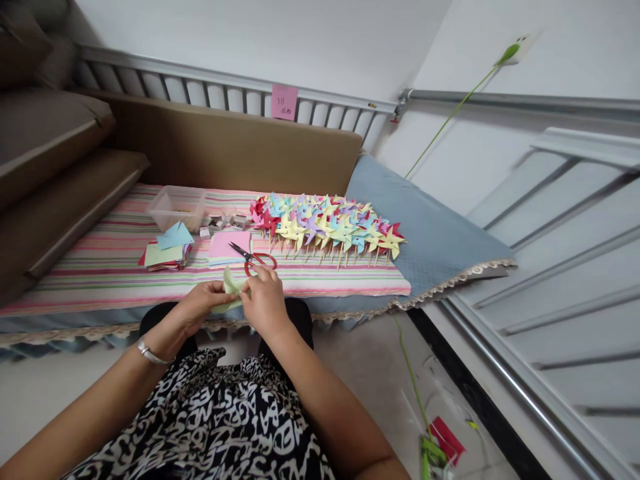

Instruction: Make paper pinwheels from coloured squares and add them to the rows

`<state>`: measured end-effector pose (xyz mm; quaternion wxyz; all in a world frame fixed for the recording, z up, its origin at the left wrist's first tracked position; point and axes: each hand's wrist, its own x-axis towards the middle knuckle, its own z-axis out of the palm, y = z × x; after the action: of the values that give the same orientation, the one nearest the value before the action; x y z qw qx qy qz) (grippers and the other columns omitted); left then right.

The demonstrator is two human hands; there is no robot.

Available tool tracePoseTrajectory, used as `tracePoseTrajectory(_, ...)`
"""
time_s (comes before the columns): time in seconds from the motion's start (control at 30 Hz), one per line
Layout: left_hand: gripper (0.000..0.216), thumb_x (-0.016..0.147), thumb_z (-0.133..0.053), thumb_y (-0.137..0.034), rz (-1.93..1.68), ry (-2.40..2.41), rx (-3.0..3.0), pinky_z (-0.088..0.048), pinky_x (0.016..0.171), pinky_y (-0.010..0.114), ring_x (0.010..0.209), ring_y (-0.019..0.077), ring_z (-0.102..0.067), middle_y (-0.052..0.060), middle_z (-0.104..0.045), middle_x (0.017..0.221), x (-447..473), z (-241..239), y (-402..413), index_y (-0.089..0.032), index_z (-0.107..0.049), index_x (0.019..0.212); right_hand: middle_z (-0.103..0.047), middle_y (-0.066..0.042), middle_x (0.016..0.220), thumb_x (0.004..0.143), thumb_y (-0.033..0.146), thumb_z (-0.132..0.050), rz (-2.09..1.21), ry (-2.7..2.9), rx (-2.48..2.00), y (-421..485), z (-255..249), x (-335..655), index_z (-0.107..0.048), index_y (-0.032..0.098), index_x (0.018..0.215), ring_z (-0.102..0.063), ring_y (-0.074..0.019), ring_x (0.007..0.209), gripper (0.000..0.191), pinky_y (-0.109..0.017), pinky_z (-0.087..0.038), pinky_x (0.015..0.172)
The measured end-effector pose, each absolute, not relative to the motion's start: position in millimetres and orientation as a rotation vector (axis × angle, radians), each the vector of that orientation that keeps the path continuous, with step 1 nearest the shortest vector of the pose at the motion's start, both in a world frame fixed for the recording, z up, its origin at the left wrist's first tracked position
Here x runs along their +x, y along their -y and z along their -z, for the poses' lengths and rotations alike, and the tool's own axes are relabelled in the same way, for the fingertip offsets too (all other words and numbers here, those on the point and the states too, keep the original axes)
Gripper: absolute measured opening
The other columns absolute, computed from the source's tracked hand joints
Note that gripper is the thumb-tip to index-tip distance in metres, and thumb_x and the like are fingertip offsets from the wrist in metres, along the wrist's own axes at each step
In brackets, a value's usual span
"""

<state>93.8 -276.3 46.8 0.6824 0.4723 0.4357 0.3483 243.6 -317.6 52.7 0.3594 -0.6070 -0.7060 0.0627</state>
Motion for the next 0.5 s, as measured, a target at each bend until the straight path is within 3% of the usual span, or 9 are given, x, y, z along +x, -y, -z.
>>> tracePoseTrajectory(0.3,0.020,0.050,-0.076,-0.025,-0.836,-1.033,1.040,-0.036,0.051,0.024,0.047,0.0128,-0.052,0.004,-0.066,0.056,93,-40,274,-0.013,-0.071,0.065,-0.058,-0.010,0.121,0.070,0.013,-0.069,-0.226,1.829,-1.572,314,-54,242,-0.064,0.020,0.075,-0.046,-0.0280,0.120,0.010,-0.047,-0.036,0.101)
tracePoseTrajectory(0.5,0.016,0.050,-0.074,-0.023,-0.732,-1.038,1.140,-0.034,0.048,0.025,0.044,0.0126,-0.049,0.002,-0.062,0.051,91,-45,272,-0.013,-0.070,0.062,-0.065,-0.007,0.106,0.065,0.012,-0.070,-0.443,1.874,-1.517,307,-73,249,-0.057,0.024,0.118,-0.058,-0.0254,0.100,0.056,-0.042,-0.044,0.089)
